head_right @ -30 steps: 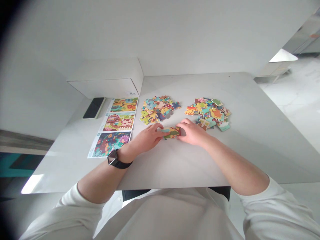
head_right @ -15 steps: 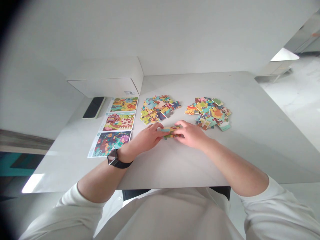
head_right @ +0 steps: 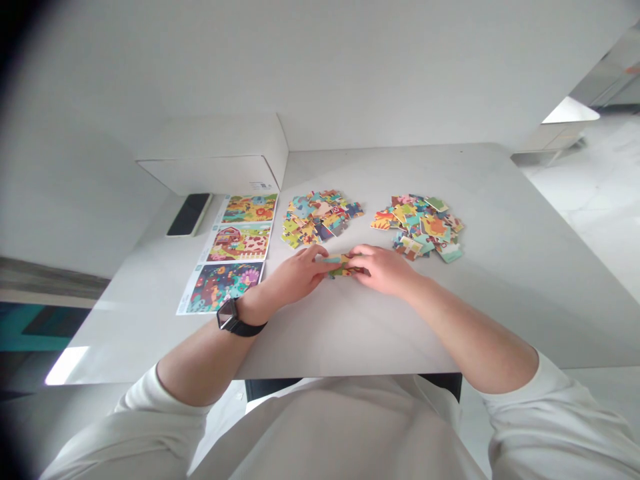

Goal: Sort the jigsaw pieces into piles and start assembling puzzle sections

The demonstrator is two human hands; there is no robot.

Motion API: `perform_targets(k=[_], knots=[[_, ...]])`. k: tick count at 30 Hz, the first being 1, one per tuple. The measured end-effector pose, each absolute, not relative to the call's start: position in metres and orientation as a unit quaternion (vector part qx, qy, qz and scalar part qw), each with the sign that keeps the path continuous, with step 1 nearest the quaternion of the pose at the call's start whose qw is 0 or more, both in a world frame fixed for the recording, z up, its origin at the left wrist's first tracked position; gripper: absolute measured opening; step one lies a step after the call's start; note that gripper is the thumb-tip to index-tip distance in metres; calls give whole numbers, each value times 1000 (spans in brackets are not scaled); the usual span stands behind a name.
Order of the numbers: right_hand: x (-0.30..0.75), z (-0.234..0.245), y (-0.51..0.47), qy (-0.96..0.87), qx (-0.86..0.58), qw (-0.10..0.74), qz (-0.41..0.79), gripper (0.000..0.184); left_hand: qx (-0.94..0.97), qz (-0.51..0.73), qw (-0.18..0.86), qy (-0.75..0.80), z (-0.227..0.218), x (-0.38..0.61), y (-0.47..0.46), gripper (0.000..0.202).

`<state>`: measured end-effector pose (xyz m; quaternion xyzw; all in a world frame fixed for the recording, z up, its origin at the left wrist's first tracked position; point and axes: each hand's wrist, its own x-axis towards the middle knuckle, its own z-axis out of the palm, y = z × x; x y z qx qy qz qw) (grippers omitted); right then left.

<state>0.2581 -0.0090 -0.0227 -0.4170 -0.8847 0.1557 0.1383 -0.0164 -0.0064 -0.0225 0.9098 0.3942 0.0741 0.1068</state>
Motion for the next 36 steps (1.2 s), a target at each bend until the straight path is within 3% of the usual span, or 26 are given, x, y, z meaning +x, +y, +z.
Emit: perform_targets(k=[8,36], knots=[[259,-28,-5,-879,-431,163,122,36,900,107,124,403,-24,-19,-4,44],[280,-21,-1,-871,-442,142,160,20,885,60,99,451,-6,-49,1,53]])
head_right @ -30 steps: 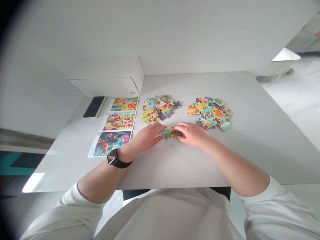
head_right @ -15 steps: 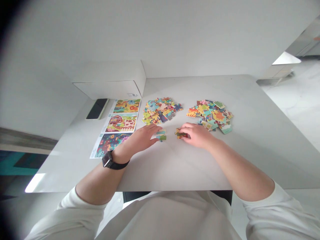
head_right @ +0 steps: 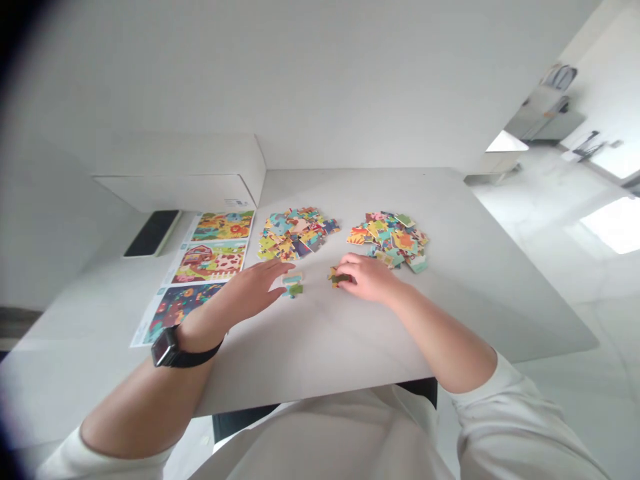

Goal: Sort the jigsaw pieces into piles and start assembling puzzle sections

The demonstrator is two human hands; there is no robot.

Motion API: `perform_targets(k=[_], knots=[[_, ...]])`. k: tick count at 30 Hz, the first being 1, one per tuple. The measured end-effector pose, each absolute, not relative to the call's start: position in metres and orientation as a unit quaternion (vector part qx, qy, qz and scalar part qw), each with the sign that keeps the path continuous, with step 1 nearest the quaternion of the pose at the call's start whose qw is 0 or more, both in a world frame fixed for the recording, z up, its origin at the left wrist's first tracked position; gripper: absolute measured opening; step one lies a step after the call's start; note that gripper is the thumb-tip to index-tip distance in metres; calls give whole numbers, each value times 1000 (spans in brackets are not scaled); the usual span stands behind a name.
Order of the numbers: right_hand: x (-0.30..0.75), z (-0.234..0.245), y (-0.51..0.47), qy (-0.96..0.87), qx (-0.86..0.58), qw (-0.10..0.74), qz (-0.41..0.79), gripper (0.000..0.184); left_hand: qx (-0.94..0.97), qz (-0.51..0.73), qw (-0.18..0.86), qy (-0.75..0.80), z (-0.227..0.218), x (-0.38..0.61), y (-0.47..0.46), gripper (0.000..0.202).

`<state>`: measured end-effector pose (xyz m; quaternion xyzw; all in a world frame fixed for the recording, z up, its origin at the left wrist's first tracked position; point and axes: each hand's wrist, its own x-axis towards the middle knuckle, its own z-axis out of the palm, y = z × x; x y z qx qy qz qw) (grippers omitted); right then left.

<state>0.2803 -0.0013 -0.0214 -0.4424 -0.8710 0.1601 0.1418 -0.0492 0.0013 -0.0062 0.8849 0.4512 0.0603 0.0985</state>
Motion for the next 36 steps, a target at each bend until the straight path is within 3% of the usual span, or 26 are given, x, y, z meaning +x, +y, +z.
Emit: perform_targets(k=[8,15,21,28,36], knots=[[278,-17,-1,-872,-447,114,164,21,893,81,104,431,-15,-52,6,46],[272,-14,-5,-867,-443,139,180,18,897,94,119,416,-13,-52,7,45],[293,-3,1,-840,-453,231,189,20,872,187,91,444,8,-44,2,35],[377,22,24,-645,-634,418,83,27,855,225,54,465,15,-41,-1,32],[385,16,20,-679,-669,265,147,17,871,166,105,450,9,-39,1,33]])
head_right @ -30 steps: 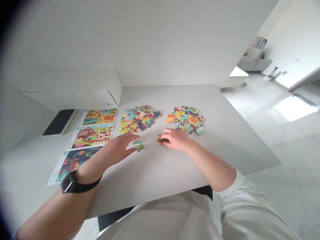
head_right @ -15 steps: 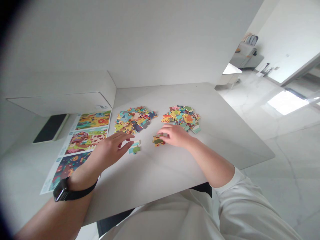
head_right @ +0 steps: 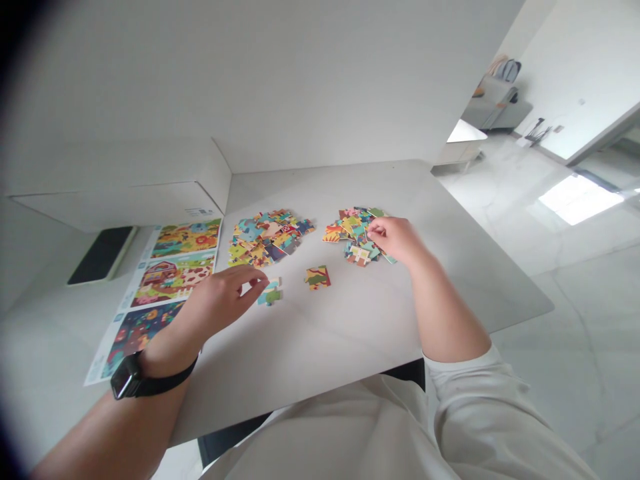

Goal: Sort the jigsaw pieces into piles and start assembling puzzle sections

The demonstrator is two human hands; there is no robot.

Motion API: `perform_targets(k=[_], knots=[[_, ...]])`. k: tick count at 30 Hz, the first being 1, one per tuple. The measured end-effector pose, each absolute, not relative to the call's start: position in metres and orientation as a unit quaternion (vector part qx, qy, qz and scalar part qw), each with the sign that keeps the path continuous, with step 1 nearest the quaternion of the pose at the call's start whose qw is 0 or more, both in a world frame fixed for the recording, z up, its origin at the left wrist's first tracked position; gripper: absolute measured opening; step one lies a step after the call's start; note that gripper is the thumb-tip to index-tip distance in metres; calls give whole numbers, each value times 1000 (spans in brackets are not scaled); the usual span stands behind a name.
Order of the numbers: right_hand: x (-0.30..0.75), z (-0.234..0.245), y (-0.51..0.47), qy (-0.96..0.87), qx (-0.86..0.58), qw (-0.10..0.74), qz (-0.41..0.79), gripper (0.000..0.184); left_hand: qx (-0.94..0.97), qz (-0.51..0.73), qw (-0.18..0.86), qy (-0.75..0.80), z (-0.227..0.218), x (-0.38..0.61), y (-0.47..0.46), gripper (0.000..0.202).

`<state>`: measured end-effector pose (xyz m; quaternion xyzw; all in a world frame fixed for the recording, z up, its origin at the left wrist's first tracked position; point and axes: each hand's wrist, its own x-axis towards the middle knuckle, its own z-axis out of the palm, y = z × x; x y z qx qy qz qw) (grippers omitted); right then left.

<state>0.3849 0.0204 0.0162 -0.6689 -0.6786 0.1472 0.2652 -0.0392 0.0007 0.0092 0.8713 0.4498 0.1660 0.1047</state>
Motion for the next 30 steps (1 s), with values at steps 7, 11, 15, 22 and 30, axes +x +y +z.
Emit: perform_targets(k=[7,11,15,22,30], knots=[[369,-2,20,-769,-601,198,91,16,918,100,147,354,6,-32,-8,30],[363,-9,18,-799,-576,158,65,21,924,83,147,344,5,-29,-9,27],[361,-12,17,-793,-596,106,74,36,925,83,144,342,3,-29,-9,25],[361,-5,17,-778,-618,78,87,36,923,112,138,342,-8,-33,-6,25],[380,-1,20,-769,-623,109,95,25,924,115,137,337,-10,-33,-6,26]])
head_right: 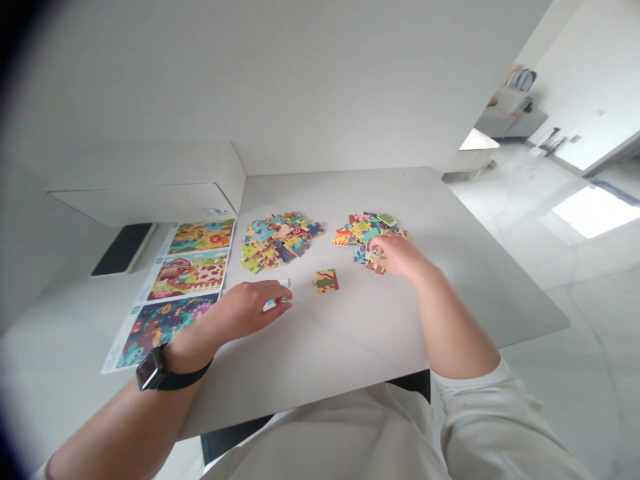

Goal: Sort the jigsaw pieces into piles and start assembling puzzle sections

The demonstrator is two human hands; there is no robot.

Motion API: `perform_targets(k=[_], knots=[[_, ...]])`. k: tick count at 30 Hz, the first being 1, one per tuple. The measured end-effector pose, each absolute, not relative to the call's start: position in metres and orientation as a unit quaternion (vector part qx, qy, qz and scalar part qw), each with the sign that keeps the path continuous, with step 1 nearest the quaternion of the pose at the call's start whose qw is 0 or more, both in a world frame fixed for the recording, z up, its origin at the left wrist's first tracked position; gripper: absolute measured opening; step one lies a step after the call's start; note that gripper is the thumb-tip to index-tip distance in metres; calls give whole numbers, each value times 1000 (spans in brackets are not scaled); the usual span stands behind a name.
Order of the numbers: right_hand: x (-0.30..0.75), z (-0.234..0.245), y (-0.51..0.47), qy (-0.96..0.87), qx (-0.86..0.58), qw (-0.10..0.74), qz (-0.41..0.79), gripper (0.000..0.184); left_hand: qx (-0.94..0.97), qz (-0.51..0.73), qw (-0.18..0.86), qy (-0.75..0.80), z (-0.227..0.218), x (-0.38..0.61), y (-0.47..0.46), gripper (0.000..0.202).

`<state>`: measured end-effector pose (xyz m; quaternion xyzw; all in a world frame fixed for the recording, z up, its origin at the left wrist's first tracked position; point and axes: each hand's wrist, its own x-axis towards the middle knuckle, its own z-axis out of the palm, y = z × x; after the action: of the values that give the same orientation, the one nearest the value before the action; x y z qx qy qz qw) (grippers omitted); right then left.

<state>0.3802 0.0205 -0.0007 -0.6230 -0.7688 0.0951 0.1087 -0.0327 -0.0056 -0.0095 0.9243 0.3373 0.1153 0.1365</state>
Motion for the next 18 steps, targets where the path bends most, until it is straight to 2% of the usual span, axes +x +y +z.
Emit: perform_targets(k=[3,6,12,18], knots=[[388,0,25,-722,-666,166,81,15,925,115,133,337,-11,-33,-6,27],[385,-4,33,-673,-706,218,26,24,926,112,135,336,-12,-33,-6,28],[361,-24,46,-690,-702,170,-35,48,927,102,132,337,-7,-31,-8,29],[355,-34,51,-692,-701,166,-37,45,924,97,132,345,-2,-28,-10,28]])
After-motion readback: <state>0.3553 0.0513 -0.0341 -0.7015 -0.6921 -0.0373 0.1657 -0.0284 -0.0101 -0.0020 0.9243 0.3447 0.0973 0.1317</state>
